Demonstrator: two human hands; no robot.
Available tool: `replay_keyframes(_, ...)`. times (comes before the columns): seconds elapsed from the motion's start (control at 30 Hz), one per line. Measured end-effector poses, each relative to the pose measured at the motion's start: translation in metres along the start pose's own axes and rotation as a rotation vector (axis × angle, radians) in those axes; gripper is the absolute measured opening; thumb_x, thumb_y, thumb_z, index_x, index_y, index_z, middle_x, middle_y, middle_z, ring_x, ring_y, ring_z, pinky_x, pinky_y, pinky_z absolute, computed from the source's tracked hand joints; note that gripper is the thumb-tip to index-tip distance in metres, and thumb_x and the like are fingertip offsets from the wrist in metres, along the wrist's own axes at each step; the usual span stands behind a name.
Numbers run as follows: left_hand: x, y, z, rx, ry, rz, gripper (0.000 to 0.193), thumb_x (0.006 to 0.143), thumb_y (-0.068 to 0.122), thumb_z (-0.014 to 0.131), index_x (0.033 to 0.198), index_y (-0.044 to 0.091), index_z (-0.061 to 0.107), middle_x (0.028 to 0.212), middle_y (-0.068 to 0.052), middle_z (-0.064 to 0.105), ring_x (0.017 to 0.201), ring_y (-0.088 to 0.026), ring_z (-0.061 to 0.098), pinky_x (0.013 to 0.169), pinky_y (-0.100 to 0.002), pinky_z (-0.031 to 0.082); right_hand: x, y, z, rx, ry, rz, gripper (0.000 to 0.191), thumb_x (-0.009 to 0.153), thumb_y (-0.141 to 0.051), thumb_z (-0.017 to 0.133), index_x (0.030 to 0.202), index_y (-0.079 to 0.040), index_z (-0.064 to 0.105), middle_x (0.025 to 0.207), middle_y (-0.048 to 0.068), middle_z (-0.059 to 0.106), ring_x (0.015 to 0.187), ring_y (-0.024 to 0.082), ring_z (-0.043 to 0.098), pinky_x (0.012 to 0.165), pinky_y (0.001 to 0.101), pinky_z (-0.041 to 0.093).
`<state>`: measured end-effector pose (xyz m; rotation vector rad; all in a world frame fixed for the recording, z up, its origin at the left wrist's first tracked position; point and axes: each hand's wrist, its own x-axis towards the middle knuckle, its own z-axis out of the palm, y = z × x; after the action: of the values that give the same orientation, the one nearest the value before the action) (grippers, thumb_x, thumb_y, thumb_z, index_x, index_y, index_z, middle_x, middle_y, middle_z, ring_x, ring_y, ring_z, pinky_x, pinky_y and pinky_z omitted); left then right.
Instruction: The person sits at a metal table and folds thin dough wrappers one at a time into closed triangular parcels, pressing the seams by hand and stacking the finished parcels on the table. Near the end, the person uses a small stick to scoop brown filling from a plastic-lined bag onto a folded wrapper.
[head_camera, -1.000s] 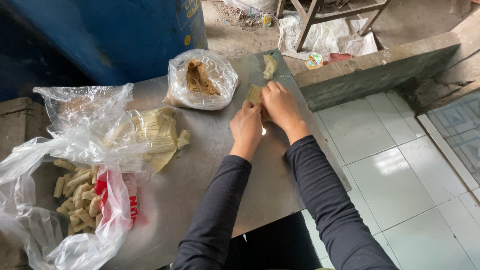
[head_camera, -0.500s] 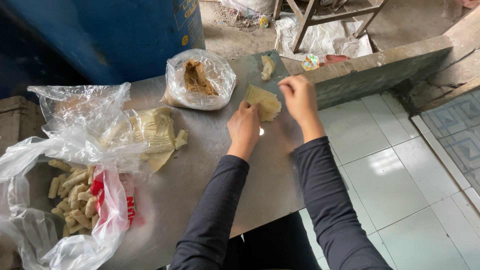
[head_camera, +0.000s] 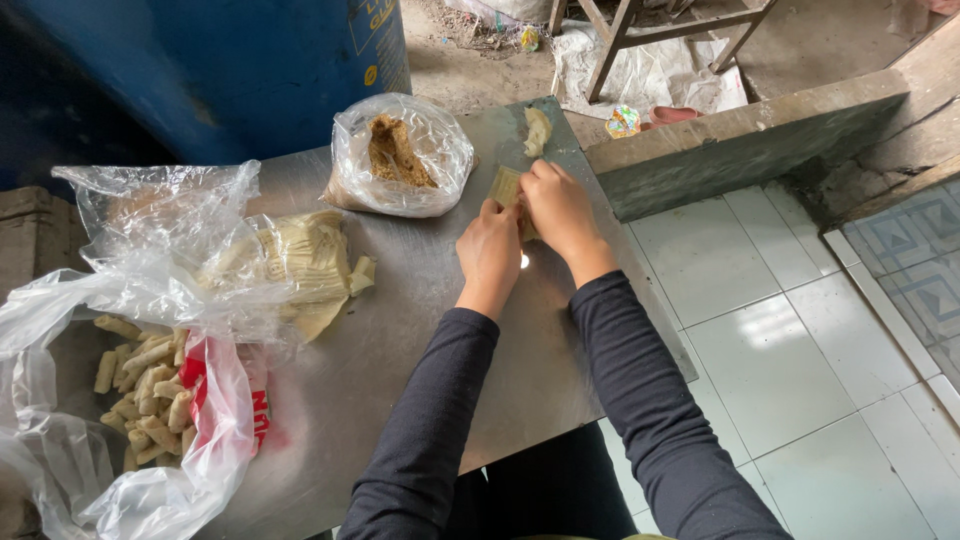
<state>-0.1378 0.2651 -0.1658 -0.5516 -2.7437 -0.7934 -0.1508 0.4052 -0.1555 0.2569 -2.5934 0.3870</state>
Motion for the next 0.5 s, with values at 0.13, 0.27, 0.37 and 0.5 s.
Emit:
replay_keyframes(0.13, -0.001, 0.0, 0.001, -0.003, 0.008, 0.0, 0.014, 0.09, 0.012, 0.061, 0.099, 0.015, 0.07, 0.102, -0.007, 0.066, 0.086, -0.031, 0.071, 0.068, -0.047, 0.056, -0.002, 0.004, 0.006, 0.053, 0.079, -0.022, 0.004, 0.088, -0.007, 0.071, 0.087, -0.004, 0.067, 0.094, 0.014, 0.064, 0.095, 0.035, 0.063, 0.082, 0.0474, 0.053)
replay_keyframes(0.27, -0.002, 0.0, 0.0, 0.011, 0.023, 0.019, 0.01, 0.09, 0.015, 0.062, 0.097, 0.014, 0.07, 0.1, -0.007, 0.066, 0.084, -0.032, 0.071, 0.067, -0.047, 0.055, -0.002, 0.011, 0.014, 0.202, 0.104, 0.108, 0.004, 0.089, -0.006, 0.069, 0.092, -0.004, 0.069, 0.096, 0.015, 0.065, 0.095, 0.037, 0.064, 0.081, 0.0477, 0.053)
replay_keyframes(0.37, -0.002, 0.0, 0.0, -0.004, 0.022, 0.01, 0.008, 0.093, 0.02, 0.064, 0.095, 0.013, 0.069, 0.1, -0.008, 0.066, 0.084, -0.032, 0.071, 0.067, -0.047, 0.055, -0.001, 0.021, 0.017, 0.239, 0.117, 0.2, 0.004, 0.092, -0.006, 0.067, 0.094, -0.004, 0.069, 0.099, 0.016, 0.066, 0.095, 0.037, 0.065, 0.081, 0.0473, 0.053)
replay_keyframes(0.5, -0.002, 0.0, 0.0, -0.02, 0.02, -0.002, 0.009, 0.093, 0.021, 0.065, 0.094, 0.013, 0.068, 0.101, -0.008, 0.066, 0.085, -0.032, 0.07, 0.068, -0.048, 0.055, -0.004, 0.042, 0.002, -0.023, 0.204, 0.397, 0.012, 0.105, -0.013, 0.067, 0.097, -0.005, 0.069, 0.099, 0.016, 0.068, 0.088, 0.039, 0.065, 0.079, 0.0516, 0.05)
